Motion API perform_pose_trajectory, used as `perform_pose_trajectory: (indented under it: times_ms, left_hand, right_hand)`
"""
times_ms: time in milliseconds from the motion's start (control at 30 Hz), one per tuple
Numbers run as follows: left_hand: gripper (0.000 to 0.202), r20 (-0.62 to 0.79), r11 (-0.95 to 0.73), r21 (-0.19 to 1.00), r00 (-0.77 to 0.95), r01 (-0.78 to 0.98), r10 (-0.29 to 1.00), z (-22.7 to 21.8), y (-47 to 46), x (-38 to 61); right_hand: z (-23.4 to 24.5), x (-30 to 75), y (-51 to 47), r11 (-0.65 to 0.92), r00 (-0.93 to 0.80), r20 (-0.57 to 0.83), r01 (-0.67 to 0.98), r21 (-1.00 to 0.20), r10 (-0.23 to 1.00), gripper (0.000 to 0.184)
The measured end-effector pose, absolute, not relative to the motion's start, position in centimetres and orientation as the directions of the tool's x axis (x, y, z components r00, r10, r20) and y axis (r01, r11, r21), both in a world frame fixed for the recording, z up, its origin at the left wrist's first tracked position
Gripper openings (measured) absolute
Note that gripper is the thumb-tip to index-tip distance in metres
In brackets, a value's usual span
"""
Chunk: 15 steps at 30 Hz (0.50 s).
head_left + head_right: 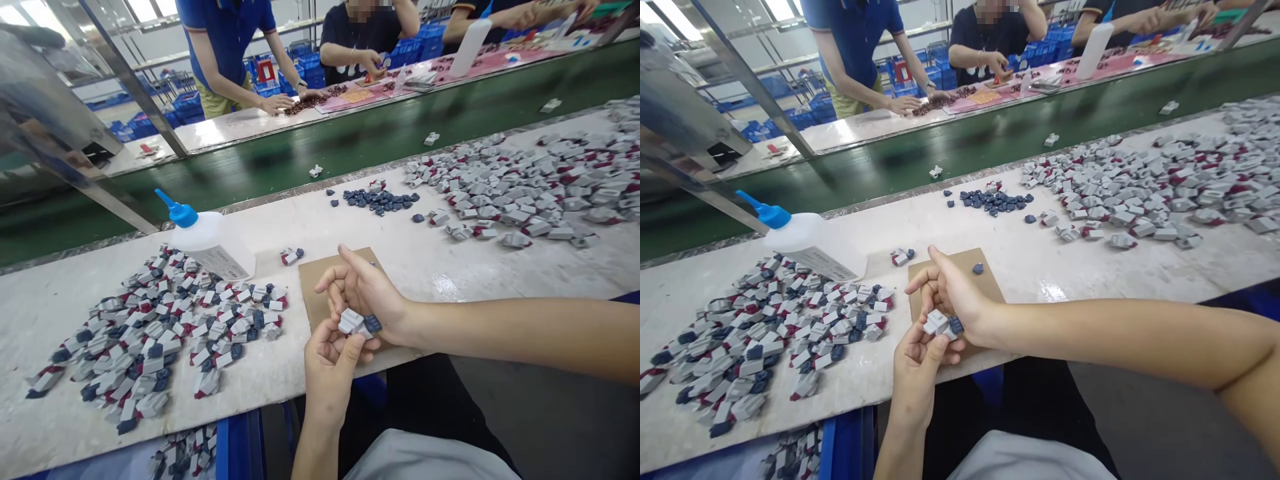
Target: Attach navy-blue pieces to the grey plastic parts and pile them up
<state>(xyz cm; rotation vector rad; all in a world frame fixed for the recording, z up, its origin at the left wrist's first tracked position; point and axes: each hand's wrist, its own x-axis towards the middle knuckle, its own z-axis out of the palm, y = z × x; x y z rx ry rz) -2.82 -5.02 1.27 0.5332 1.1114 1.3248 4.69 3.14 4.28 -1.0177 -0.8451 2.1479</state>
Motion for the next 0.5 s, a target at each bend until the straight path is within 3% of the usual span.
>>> perform_pose_trajectory:
  times_ms: [133,233,333,500]
  left_hand:
    - [0.029,-0.293,0.250,0.897,-0.068,-0.365,0.954,1.4,-5.0,-2.4]
    - [0.036,-0.259,0.202,0.940,-0.187,-0.275,0.948,0.9,-5.0,-2.1]
    - [0.022,-0.165,0.104,0.973,-0.309,-0.205,0.937,0.5,-5.0,-2.2]
    - [0.015,0.085,-0.084,0.996,-0.300,0.015,0.950,0.4,-4.4,-2.5]
  right_hand:
    - [4.3,4.6,3.1,-0.549,-0.415,-0.412,-0.298,-0.781,0.811,0.051]
    - [4.2,4.3,2.7,-0.481,-0.382,-0.368,-0.259,-0.838,0.848,0.047]
    - [4.3,4.1,2.5,-0.473,-0.401,-0.362,-0.224,-0.852,0.842,0.048]
    - [4.9,4.1,2.1,-0.472,-0.399,-0.340,-0.298,-0.830,0.851,0.050]
